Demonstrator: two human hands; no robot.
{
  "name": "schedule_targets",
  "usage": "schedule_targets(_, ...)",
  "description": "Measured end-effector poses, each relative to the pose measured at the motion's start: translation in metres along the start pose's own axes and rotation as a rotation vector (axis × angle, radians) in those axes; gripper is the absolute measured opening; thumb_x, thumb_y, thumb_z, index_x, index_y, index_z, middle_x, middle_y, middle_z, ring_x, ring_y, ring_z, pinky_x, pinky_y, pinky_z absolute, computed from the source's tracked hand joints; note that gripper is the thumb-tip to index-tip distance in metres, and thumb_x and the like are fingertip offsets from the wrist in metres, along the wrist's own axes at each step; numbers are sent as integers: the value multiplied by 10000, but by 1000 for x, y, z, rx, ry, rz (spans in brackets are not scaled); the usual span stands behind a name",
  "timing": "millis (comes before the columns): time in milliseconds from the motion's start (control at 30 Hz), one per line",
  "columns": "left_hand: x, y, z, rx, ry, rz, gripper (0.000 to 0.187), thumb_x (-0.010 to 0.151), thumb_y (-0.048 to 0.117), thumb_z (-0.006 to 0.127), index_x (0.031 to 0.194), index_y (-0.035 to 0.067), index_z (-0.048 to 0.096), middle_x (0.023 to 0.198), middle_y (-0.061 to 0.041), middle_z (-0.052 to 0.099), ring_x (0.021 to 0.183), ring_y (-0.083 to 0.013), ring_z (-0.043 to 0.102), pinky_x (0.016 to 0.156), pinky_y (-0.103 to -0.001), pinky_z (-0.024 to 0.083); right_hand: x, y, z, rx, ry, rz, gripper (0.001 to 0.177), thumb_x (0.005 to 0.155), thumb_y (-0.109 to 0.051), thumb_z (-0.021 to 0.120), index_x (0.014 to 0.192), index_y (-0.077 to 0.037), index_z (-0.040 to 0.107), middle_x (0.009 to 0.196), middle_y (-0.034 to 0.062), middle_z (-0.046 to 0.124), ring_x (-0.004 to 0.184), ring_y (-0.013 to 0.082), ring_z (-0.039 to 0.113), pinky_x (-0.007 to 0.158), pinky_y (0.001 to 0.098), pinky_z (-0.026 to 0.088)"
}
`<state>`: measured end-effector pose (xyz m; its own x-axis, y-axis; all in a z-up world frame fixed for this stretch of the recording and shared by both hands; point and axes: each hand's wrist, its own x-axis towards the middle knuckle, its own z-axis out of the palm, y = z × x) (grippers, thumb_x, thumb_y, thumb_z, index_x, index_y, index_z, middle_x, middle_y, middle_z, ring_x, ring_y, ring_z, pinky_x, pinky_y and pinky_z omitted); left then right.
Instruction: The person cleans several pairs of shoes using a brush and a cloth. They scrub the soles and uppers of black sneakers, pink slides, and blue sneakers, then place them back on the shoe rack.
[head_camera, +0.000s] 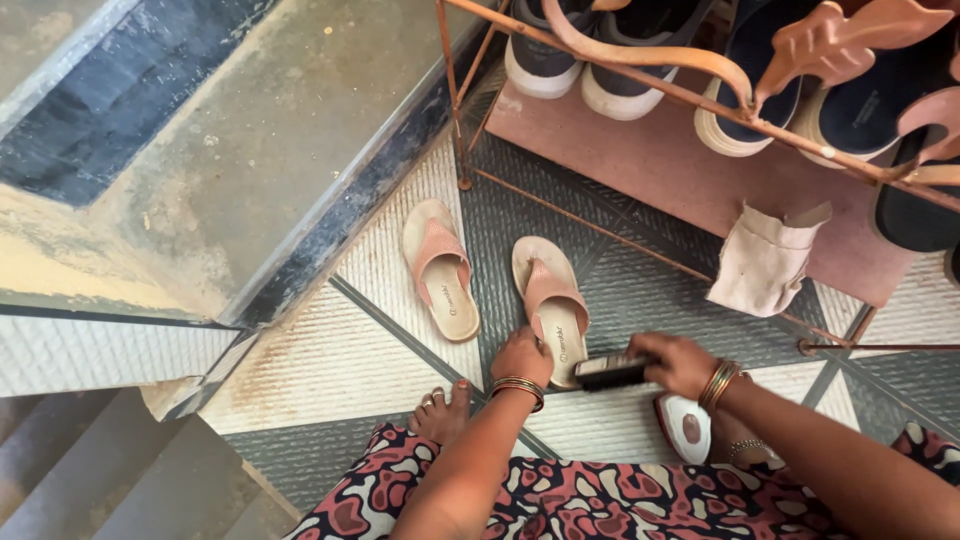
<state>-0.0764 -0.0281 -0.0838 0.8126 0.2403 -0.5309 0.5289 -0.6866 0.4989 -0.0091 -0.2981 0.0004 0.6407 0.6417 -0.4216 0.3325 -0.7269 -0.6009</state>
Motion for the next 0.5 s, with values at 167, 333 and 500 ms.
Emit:
schedule_targets(167, -1, 28, 2, -2, 131, 237, 243, 970, 246, 564, 1141, 76, 599, 1216, -169, 639, 1068, -386, 667, 880, -509, 555, 7, 9, 21, 163, 109, 141, 390, 740, -138, 726, 1107, -135, 594, 1043, 107, 719, 982, 289, 716, 858, 427, 558)
schedule_targets(333, 30, 26, 4, -139, 5, 189, 538, 908, 372, 660, 1320, 50, 534, 1296, -255, 611, 1133, -436, 636, 945, -494, 527, 2, 47, 69, 169, -256, -76, 304, 735, -64, 674, 1029, -143, 674, 1022, 70, 767, 979, 248, 727, 860, 388, 561)
schedule_targets(500, 38, 29, -30, -248, 58, -2, 802, 809, 604, 702, 1360, 43, 542, 1331, -240, 617, 1193, -408, 624, 987, -465, 502, 27, 79, 49, 904, 137, 164, 301, 807, -9, 597, 1099, -26, 666, 949, 98, 645, 765, 212, 582, 687, 374, 495)
